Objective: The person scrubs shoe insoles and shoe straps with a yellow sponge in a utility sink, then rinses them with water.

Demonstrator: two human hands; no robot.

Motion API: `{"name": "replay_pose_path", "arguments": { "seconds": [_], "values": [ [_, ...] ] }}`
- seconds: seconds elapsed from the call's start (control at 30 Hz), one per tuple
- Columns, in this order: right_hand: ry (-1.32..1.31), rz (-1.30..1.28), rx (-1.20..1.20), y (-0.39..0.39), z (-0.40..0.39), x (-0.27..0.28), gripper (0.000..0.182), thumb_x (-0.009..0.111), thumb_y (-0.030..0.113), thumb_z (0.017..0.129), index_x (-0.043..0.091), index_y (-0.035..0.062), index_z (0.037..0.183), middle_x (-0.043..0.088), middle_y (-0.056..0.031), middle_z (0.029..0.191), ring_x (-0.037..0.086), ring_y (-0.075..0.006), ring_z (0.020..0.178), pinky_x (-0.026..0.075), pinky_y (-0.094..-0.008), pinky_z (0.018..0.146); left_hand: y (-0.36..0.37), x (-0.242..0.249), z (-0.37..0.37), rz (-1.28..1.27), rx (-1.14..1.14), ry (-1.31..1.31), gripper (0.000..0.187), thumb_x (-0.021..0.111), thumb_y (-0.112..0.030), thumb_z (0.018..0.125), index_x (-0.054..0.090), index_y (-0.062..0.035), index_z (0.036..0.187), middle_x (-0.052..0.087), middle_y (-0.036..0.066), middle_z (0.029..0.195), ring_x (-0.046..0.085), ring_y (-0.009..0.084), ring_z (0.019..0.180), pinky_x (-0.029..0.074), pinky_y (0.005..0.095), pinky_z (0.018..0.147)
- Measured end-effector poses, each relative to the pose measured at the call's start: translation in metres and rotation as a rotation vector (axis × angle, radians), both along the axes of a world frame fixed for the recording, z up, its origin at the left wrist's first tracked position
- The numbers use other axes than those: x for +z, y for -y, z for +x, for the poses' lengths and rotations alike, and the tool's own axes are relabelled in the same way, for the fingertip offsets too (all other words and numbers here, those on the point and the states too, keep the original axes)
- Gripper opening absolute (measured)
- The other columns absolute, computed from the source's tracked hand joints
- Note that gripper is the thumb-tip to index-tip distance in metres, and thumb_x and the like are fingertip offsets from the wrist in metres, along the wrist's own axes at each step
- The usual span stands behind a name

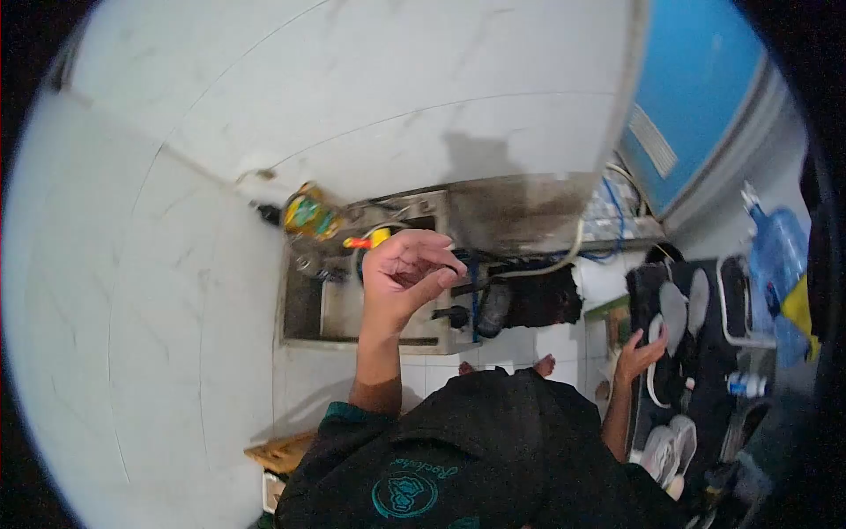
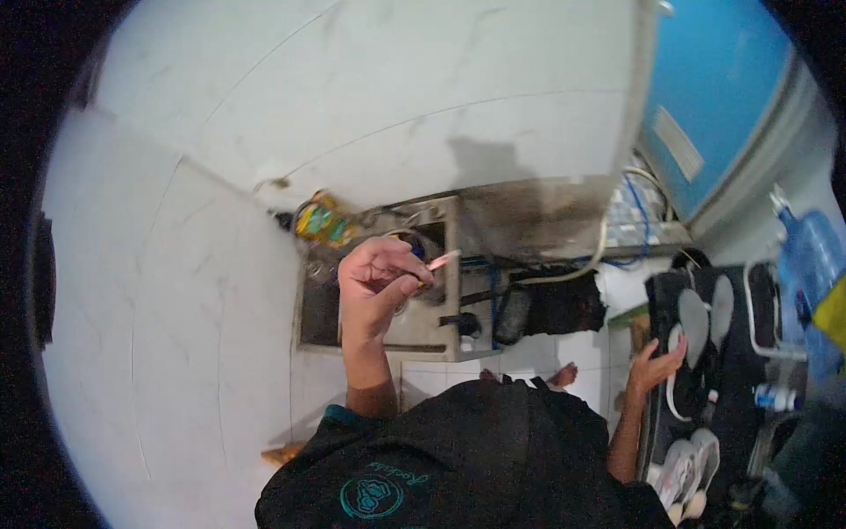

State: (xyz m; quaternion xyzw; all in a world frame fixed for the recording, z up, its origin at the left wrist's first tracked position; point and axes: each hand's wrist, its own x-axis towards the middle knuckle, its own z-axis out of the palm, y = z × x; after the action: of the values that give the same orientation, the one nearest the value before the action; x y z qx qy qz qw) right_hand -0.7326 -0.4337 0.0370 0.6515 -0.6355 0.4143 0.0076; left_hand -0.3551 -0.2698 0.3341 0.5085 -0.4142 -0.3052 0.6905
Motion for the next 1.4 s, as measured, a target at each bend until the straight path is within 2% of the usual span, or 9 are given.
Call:
{"name": "replay_pose_path", "arguments": {
  "seconds": [0.23,0.4,0.5,0.57,0.7,0.73,0.97,1.23,1.4],
  "values": [
    [0.035,0.069,0.229,-0.041,0.091,0.000,0.049,0.055,0.016,0.089,0.038,-0.0001,0.132,0.046,-0.0221,0.127,0.045,-0.0390,0.116,0.035,-0.0476,0.098,-0.134,0.021,0.070,-0.195,0.264,0.166,0.044,0.075,-0.006,0.073,0.050,0.0010,0.108,0.063,0.011,0.075,0.062,0.0215,0.072,0.051,0.0331,0.069],
    [0.147,0.180,0.314,-0.076,0.140,-0.007,0.047,0.057,0.014,0.089,0.040,0.0003,0.130,0.048,-0.0209,0.124,0.048,-0.0364,0.112,0.038,-0.0452,0.094,-0.208,0.001,0.104,-0.245,0.313,0.168,0.028,0.074,-0.011,0.077,0.056,-0.0013,0.096,0.063,0.012,0.076,0.061,0.0214,0.072,0.051,0.0336,0.065],
    [0.237,0.187,0.352,-0.088,0.154,-0.028,0.045,0.057,0.010,0.088,0.041,-0.0005,0.129,0.049,-0.0208,0.123,0.050,-0.0362,0.109,0.039,-0.0443,0.092,-0.241,-0.095,0.152,0.316,0.525,0.100,0.026,0.074,-0.011,0.076,0.062,-0.0003,0.095,0.066,0.011,0.082,0.063,0.0207,0.076,0.052,0.0333,0.066],
    [0.149,0.149,0.382,-0.101,0.159,-0.034,0.045,0.057,0.009,0.088,0.041,-0.0008,0.128,0.050,-0.0207,0.122,0.051,-0.0362,0.108,0.039,-0.0442,0.093,-0.259,-0.211,0.193,0.716,0.691,0.599,0.028,0.074,-0.009,0.073,0.066,-0.0023,0.100,0.068,0.010,0.088,0.065,0.0191,0.076,0.052,0.0321,0.069],
    [0.088,0.216,0.445,-0.121,0.165,-0.042,0.046,0.056,0.005,0.086,0.040,-0.0023,0.128,0.050,-0.0219,0.122,0.051,-0.0343,0.109,0.041,-0.0430,0.091,-0.301,-0.290,0.227,0.948,0.751,0.615,0.034,0.073,-0.010,0.071,0.066,-0.0061,0.104,0.069,0.011,0.099,0.066,0.0204,0.070,0.052,0.0315,0.068],
    [0.089,0.127,0.476,-0.122,0.162,-0.055,0.042,0.057,0.004,0.085,0.044,-0.0024,0.124,0.052,-0.0210,0.120,0.054,-0.0331,0.105,0.044,-0.0417,0.086,-0.303,-0.297,0.238,0.886,0.768,0.549,0.034,0.074,-0.011,0.071,0.066,-0.0063,0.104,0.069,0.011,0.098,0.066,0.0207,0.070,0.052,0.0321,0.068],
    [-0.152,0.723,0.500,-0.171,0.140,-0.111,0.018,0.053,0.015,0.088,0.062,0.0000,0.093,0.063,-0.0208,0.084,0.062,-0.0366,0.079,0.048,-0.0428,0.073,-0.253,-0.299,0.316,1.013,0.852,0.422,0.024,0.070,-0.016,0.073,0.070,-0.0122,0.097,0.070,0.010,0.083,0.068,0.0264,0.081,0.053,0.0371,0.074],
    [-0.081,1.315,0.545,-0.202,0.074,-0.180,0.025,0.055,0.018,0.089,0.059,-0.0044,0.099,0.065,-0.0206,0.083,0.063,-0.0307,0.069,0.051,-0.0400,0.062,-0.202,-0.349,0.421,1.318,0.875,0.594,0.018,0.062,-0.018,0.084,0.071,-0.0123,0.098,0.066,0.016,0.102,0.064,0.0346,0.094,0.051,0.0451,0.081],
    [0.199,1.478,0.459,-0.195,0.074,-0.184,0.030,0.057,0.020,0.090,0.058,-0.0071,0.102,0.066,-0.0204,0.082,0.064,-0.0269,0.063,0.053,-0.0382,0.055,-0.190,-0.355,0.461,1.519,0.616,0.834,0.018,0.058,-0.014,0.085,0.069,-0.0090,0.099,0.065,0.018,0.105,0.062,0.0360,0.096,0.050,0.0466,0.084]
  ]
}}
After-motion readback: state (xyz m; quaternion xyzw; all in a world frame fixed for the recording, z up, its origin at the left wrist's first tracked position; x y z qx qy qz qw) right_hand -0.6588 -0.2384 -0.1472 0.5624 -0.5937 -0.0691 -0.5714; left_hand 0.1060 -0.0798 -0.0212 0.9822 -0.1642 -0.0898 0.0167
